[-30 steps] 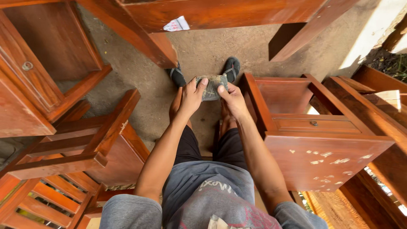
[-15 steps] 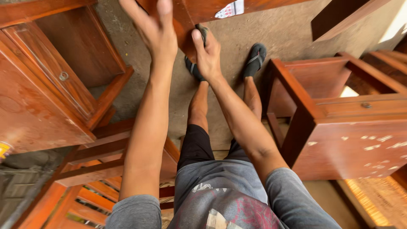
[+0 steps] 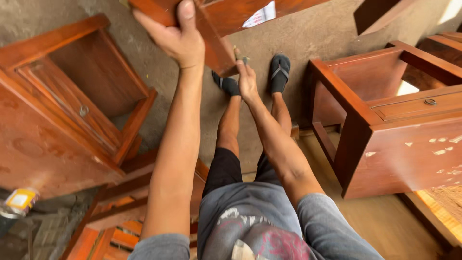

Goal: The person sands the surface of a wooden chair with a small piece of sandpaper, moving it along the legs, slats, and frame of the chair and turning the chair to reach different areas.

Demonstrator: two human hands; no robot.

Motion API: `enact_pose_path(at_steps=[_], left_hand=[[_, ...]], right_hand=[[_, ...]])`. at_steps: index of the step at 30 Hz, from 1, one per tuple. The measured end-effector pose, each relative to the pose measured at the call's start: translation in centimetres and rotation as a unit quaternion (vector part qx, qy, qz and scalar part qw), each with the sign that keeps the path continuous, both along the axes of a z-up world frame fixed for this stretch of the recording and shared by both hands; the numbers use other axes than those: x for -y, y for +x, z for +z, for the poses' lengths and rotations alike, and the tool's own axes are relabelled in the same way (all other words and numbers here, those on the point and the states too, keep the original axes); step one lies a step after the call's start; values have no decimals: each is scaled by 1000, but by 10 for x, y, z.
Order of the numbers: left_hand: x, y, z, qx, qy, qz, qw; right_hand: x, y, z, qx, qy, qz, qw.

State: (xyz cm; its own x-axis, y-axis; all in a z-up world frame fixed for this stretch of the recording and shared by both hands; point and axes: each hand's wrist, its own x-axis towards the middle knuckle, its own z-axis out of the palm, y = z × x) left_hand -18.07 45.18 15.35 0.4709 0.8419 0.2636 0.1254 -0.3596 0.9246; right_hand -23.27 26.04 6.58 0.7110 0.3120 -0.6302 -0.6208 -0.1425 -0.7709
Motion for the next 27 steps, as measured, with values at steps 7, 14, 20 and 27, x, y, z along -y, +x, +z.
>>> enact_pose_path(at_steps=[7, 14, 20, 27], left_hand=[[2, -18, -2, -23, -2, 16, 1000], [-13, -10, -19, -37, 44, 31, 998], [-26, -28, -49, -57, 123, 53, 989], [-28, -35, -36, -40, 88, 42, 994]], right_hand=[[-21, 15, -14, -46, 25, 14, 999], [-35, 19, -1, -72, 92, -8, 993], [0, 7, -3, 166, 146, -20, 975], [-11, -18, -32, 98, 88, 25, 991]])
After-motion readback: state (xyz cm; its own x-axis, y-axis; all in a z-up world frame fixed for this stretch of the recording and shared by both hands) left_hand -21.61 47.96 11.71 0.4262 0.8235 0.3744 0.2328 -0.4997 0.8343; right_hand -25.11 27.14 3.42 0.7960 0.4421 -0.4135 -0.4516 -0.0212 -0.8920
